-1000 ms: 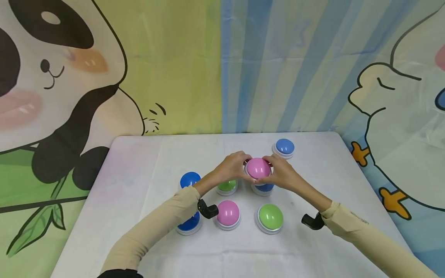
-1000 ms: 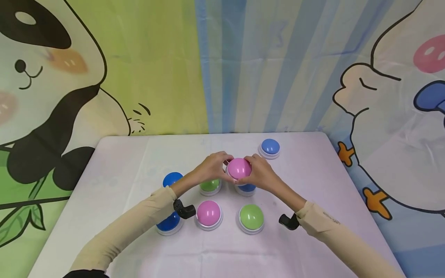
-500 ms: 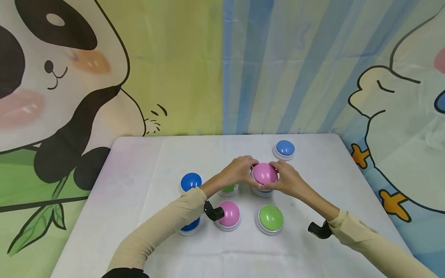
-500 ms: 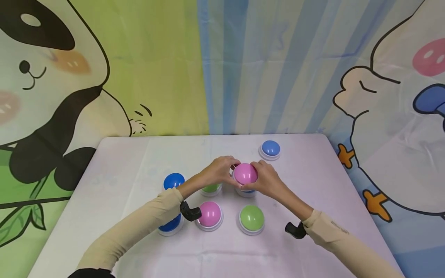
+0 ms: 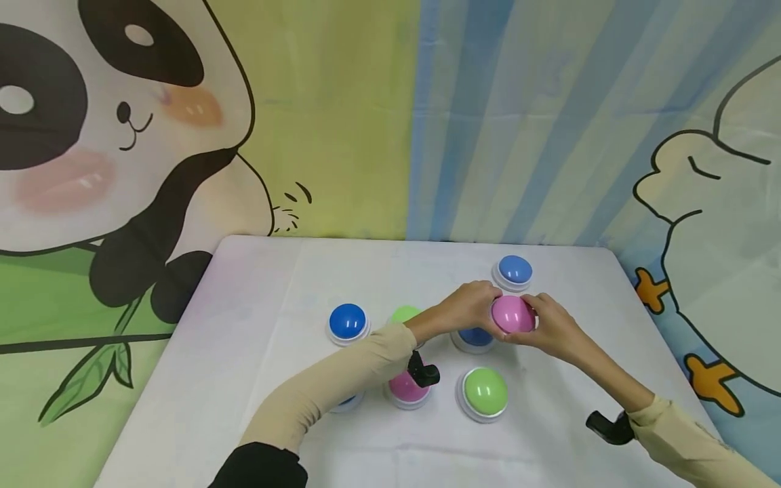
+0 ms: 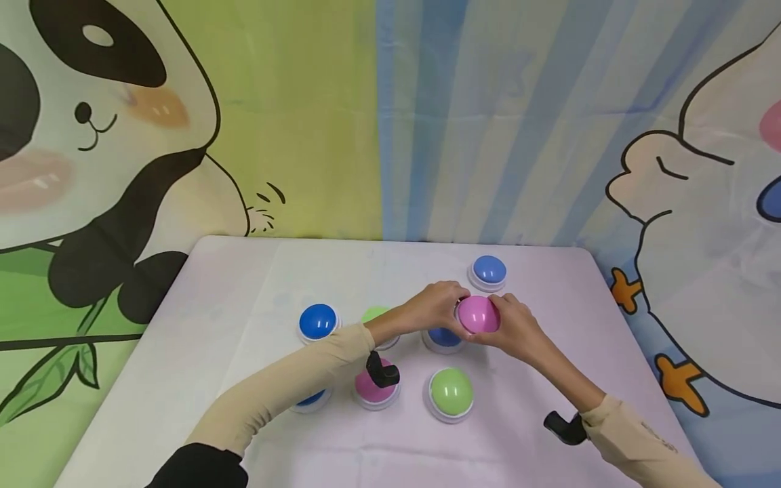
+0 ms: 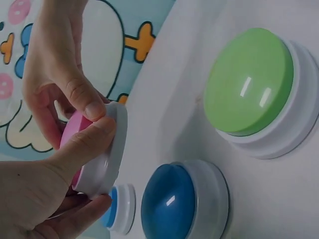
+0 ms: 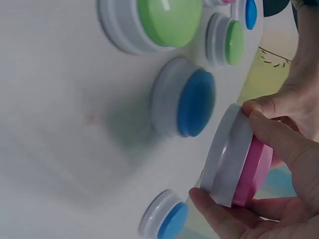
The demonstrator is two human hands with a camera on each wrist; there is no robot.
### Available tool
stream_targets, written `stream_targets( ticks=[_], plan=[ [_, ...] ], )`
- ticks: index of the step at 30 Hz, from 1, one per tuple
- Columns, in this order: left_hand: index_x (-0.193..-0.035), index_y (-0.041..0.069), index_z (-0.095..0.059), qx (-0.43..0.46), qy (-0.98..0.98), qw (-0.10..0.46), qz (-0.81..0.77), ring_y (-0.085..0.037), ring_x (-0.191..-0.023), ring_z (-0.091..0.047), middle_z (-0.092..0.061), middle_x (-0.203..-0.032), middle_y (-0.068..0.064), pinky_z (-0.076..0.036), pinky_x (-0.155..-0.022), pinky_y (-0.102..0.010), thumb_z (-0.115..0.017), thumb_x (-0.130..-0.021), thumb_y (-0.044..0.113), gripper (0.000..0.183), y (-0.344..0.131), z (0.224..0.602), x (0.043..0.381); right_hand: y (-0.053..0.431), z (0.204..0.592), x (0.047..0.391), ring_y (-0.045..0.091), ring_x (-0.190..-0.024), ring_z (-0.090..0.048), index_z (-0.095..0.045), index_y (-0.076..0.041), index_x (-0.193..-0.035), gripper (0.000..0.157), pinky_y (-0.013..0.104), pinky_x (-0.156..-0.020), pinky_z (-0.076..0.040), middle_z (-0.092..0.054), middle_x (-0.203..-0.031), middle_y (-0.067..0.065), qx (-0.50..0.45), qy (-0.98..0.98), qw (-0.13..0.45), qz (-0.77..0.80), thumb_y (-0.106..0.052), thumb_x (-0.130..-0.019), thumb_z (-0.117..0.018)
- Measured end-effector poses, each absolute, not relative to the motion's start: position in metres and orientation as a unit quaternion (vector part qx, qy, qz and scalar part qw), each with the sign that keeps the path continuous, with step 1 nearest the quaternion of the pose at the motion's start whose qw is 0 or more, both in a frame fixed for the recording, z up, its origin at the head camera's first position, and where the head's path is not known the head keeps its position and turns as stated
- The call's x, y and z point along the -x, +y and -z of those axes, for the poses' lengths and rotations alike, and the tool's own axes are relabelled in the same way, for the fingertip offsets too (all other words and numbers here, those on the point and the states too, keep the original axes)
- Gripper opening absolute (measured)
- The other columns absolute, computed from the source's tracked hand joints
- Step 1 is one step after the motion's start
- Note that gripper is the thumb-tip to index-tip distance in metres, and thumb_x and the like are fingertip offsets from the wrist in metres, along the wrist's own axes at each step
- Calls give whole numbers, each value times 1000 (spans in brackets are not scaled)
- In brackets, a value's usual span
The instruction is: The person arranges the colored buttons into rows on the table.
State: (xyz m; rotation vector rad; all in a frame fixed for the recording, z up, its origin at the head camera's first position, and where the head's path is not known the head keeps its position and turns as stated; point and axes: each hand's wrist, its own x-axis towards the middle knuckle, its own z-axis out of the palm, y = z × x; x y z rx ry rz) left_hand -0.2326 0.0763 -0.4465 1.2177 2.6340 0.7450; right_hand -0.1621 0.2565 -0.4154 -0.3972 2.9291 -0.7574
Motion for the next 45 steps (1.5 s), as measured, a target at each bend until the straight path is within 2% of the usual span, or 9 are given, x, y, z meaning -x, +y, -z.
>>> stream_targets(
  ticks=[11, 22, 33, 45],
  plan=[
    [-105, 12, -66, -408, 885, 77, -211, -1, -81, -54, -66, -92, 7, -42, -67, -6, -85, -68, 46, 53, 131, 452, 239, 301, 429, 169, 33, -90, -56, -52, 14, -122, 73, 42, -70, -60, -56, -102, 26, 122, 963, 47, 234, -24, -70, -86],
    [-101, 12, -66, -391, 891, 87, -216, -2, -81, -55, -65, -89, 7, -42, -67, -8, -87, -67, 44, 51, 149, 464, 239, 315, 438, 173, 41, -96, -57, -50, 15, -124, 74, 49, -75, -59, -55, -107, 30, 104, 965, 68, 231, -19, -70, -86],
    [-96, 13, -66, -394, 899, 79, -175, -3, -76, -52, -64, -85, 8, -40, -63, -9, -86, -66, 47, 49, 163, 476, 236, 328, 454, 171, 34, -92, -57, -52, 15, -122, 73, 46, -73, -60, -57, -102, 25, 109, 964, 68, 235, -21, -69, -87],
    [-98, 14, -69, -397, 899, 109, -152, -4, -77, -51, -66, -85, 8, -40, -63, -11, -86, -65, 48, 50, 168, 497, 233, 332, 479, 172, 30, -92, -58, -51, 15, -123, 72, 43, -75, -58, -57, -101, 23, 127, 957, 76, 248, -20, -70, -86]
  ],
)
